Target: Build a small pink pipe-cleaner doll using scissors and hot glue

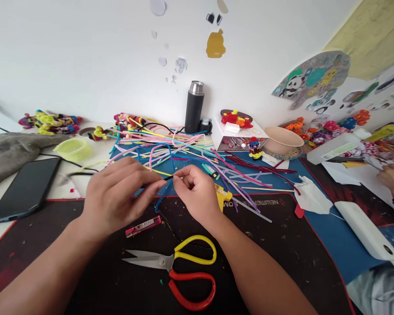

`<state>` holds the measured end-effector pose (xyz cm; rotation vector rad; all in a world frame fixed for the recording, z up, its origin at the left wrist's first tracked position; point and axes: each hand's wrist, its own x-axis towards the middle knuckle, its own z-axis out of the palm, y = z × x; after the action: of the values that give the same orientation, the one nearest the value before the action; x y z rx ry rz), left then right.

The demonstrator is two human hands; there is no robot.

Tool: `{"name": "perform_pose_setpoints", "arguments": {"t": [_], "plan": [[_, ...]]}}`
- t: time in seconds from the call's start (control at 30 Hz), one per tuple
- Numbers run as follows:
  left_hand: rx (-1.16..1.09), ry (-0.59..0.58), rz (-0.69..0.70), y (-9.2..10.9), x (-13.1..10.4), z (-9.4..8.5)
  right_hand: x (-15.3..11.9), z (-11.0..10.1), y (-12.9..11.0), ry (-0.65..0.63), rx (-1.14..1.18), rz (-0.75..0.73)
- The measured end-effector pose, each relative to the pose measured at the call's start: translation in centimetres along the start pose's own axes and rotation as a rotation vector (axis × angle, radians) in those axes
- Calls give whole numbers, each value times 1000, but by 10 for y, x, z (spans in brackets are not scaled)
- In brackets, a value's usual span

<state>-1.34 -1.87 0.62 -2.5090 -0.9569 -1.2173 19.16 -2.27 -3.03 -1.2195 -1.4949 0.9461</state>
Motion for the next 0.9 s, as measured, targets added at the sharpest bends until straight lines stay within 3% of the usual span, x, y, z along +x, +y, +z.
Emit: {"name": "perform_pose_setpoints", "arguments": {"t": [0.17, 0.3, 0.4, 0.47, 0.53, 0.77, 0.9], "plan": [[-41, 56, 177, 21, 6, -12, 1, 0, -2, -16, 116, 69], [-181, -240, 6, 19, 7, -2, 1, -1, -4, -7, 150, 77], [-301, -396, -315, 9, 2, 9, 0, -1, -6, 14, 159, 83], [-405, -372, -549, 3, -1, 12, 0, -1, -6, 8, 156, 79], [-491, -303, -695, -1, 0, 12, -1, 0, -6, -6, 143, 66], [-526, -219, -673, 3, 12, 7, -3, 2, -5, -39, 110, 47], [-588, -129, -804, 7, 11, 10, -3, 2, -7, -56, 171, 60]]}}
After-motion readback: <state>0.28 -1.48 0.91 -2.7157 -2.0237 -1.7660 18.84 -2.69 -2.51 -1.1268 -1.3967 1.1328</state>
